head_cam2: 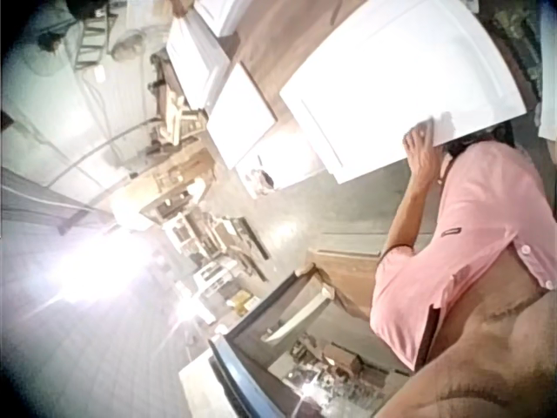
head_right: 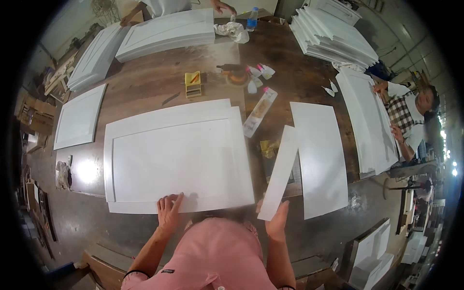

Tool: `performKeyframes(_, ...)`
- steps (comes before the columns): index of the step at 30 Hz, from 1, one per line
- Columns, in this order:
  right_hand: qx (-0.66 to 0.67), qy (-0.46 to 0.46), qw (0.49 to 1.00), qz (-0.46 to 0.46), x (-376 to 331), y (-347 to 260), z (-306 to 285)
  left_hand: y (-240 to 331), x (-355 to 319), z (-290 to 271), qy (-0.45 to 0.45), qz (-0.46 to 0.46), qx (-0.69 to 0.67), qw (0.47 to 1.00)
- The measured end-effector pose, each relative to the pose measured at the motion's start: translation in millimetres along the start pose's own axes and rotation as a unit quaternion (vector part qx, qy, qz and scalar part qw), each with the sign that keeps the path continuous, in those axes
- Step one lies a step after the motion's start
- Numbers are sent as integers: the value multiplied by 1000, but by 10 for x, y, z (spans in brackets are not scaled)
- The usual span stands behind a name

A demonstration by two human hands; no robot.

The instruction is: The person applies adhesive from bottles to white furniture panels, staples components using a pneumatic tool, and feeds panels into a rolling laminating machine.

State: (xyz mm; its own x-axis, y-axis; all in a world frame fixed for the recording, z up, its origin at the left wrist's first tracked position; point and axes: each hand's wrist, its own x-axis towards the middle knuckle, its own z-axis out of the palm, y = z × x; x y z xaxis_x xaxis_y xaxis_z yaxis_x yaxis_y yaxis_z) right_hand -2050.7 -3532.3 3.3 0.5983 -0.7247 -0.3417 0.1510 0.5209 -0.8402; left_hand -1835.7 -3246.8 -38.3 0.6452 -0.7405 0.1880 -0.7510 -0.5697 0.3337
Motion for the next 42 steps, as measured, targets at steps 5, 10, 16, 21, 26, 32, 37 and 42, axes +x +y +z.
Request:
performKeyframes(5, 109, 32, 993, -30, 86, -135, -13, -164, 28, -146, -28, 84, 35, 995)
performKeyframes(10, 180, 116, 974, -73, 189, -267, -346, 37, 691, -1555, 42, 127, 59, 989)
performKeyframes(16, 159, 80, 983, -53, 146, -192, -364, -114, 2264, -2424, 186, 144, 116, 965)
performKeyframes(21, 118, 38, 992, -23, -58, 104, -268, -290, 2950, -2630, 153, 122, 81, 977)
performKeyframes(26, 107, 66, 992, -12, -237, 310, -413, -297, 3309, -2607, 128, 65, 77, 987)
performKeyframes(32, 154, 125, 980, -10, -397, 428, -512, -451, 3416, -2522, 142, 53, 59, 987)
performKeyframes(37, 139, 124, 982, -2, -415, 488, -486, -495, 3406, -2514, 148, 59, 61, 985)
performKeyframes(42, 129, 108, 985, 27, -383, 501, -303, -439, 3345, -2620, 130, 61, 71, 987)
